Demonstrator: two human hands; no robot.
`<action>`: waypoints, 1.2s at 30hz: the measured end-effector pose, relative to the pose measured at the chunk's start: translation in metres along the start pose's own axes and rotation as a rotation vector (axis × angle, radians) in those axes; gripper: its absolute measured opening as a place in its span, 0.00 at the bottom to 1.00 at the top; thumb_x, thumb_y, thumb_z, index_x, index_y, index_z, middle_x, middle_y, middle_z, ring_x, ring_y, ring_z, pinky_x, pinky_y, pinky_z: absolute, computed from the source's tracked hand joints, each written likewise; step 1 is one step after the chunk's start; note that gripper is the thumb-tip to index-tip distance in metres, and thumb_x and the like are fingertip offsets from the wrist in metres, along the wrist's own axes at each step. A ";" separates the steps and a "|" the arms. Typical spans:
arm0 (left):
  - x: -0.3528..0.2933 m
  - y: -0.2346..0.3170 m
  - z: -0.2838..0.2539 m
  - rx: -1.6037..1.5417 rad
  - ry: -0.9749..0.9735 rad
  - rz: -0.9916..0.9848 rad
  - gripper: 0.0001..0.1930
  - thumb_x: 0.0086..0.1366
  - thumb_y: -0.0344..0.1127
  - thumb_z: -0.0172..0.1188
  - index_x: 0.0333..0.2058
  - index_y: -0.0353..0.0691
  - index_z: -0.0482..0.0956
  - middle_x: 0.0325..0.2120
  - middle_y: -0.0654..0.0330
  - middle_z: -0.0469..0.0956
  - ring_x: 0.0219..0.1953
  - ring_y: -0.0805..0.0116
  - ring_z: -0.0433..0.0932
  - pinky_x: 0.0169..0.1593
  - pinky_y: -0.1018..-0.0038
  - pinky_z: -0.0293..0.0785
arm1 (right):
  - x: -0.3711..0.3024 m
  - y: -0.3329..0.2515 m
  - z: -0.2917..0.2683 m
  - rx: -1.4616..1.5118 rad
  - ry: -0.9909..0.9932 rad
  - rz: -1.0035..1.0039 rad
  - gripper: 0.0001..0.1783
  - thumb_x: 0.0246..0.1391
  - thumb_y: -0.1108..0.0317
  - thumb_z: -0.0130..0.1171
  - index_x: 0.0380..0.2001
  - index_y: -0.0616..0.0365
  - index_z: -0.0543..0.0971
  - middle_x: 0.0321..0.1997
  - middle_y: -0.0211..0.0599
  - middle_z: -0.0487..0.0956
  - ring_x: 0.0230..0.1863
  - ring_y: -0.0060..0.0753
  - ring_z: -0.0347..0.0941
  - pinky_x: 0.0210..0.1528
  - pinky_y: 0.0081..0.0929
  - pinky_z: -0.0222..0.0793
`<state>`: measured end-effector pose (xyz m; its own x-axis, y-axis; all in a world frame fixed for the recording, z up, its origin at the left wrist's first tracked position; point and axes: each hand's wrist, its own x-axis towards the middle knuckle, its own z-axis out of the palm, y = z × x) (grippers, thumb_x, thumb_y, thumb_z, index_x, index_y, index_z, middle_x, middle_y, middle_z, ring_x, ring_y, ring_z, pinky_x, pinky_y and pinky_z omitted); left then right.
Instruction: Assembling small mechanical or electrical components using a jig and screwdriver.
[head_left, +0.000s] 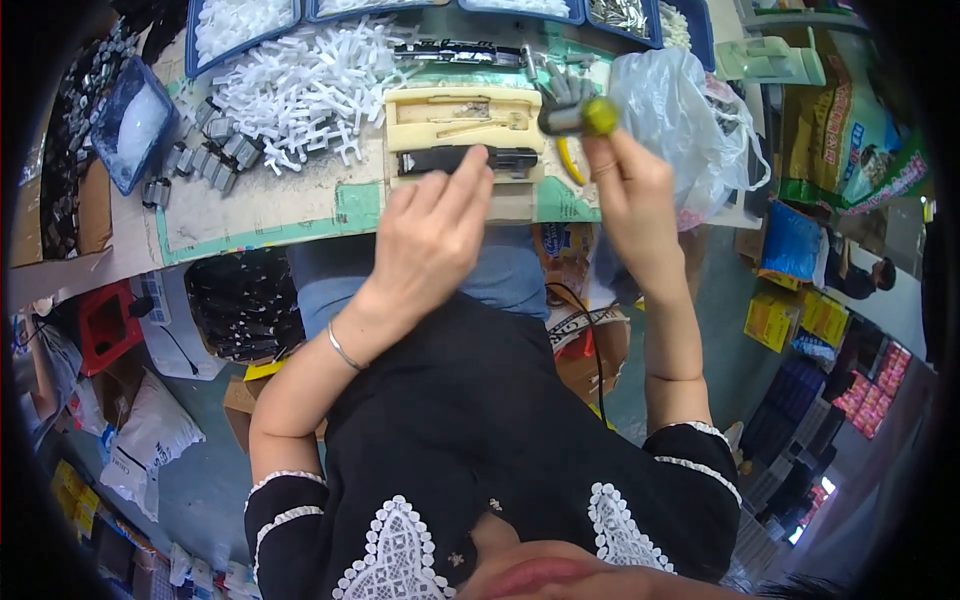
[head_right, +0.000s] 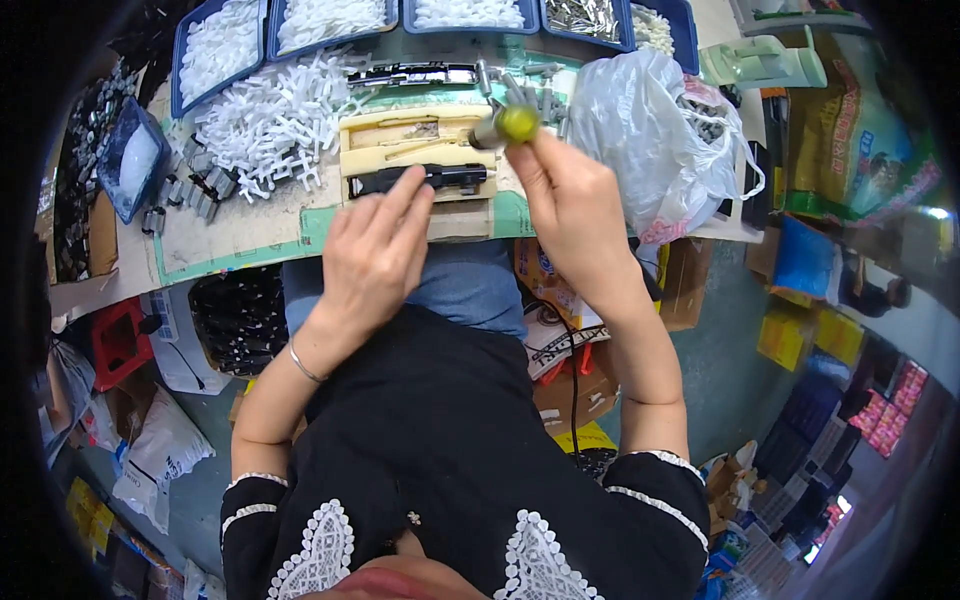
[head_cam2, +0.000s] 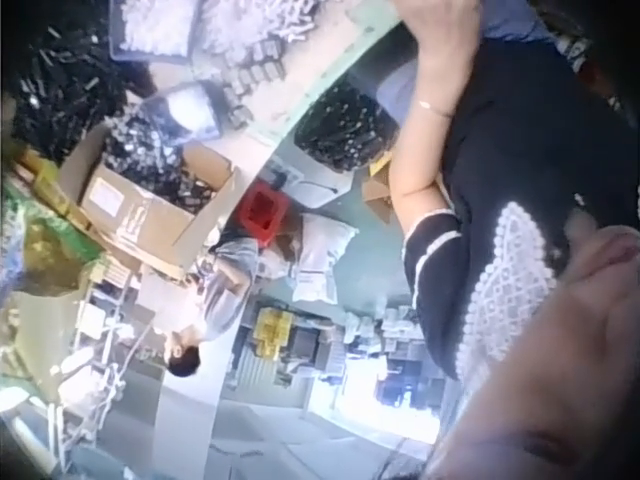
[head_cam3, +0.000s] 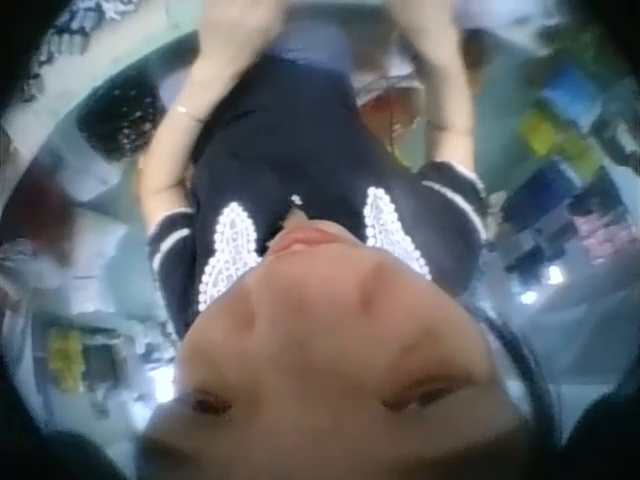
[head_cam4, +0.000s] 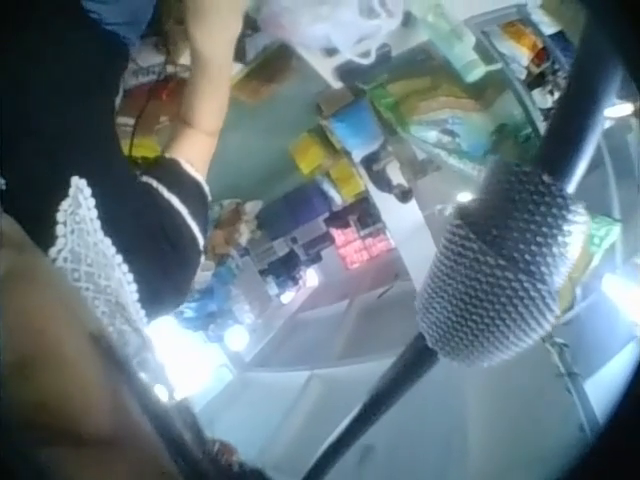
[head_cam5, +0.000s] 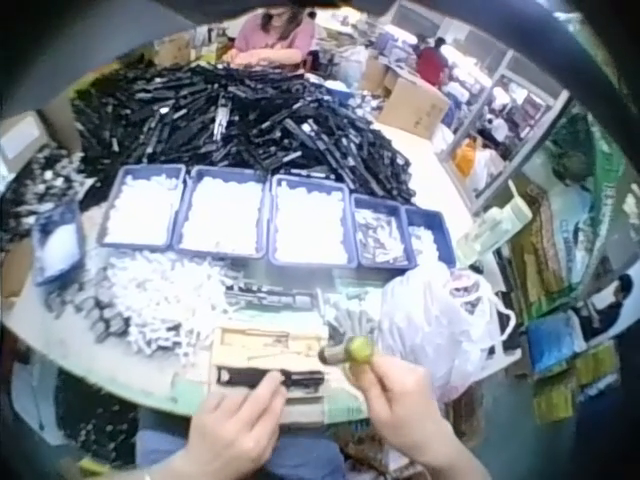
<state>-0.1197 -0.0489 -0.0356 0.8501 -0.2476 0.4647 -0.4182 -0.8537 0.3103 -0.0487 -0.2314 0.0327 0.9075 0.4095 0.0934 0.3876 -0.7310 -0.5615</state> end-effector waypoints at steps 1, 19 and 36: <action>-0.008 0.006 0.002 0.010 -0.038 -0.027 0.15 0.48 0.28 0.58 0.38 0.35 0.77 0.51 0.59 0.71 0.29 0.69 0.72 0.32 0.75 0.67 | 0.003 -0.013 -0.002 0.087 0.068 0.001 0.08 0.57 0.68 0.52 0.33 0.62 0.75 0.21 0.46 0.73 0.21 0.47 0.71 0.24 0.36 0.64; -0.037 0.014 0.029 0.122 -0.110 -0.073 0.05 0.48 0.33 0.54 0.26 0.44 0.73 0.52 0.60 0.70 0.13 0.76 0.68 0.20 0.78 0.65 | 0.015 -0.030 0.045 0.187 -0.003 -0.415 0.17 0.53 0.62 0.54 0.46 0.55 0.74 0.21 0.36 0.74 0.22 0.41 0.73 0.21 0.31 0.67; -0.019 0.003 0.008 -0.126 -0.124 -0.063 0.05 0.46 0.25 0.52 0.25 0.39 0.71 0.52 0.57 0.70 0.14 0.70 0.72 0.20 0.74 0.69 | 0.033 -0.026 0.003 0.082 0.150 -0.008 0.14 0.60 0.64 0.47 0.47 0.57 0.69 0.27 0.49 0.76 0.27 0.50 0.74 0.28 0.38 0.66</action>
<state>-0.1343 -0.0508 -0.0502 0.9054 -0.2566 0.3381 -0.3932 -0.8073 0.4402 -0.0296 -0.1976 0.0481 0.9208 0.3247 0.2159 0.3858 -0.6784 -0.6253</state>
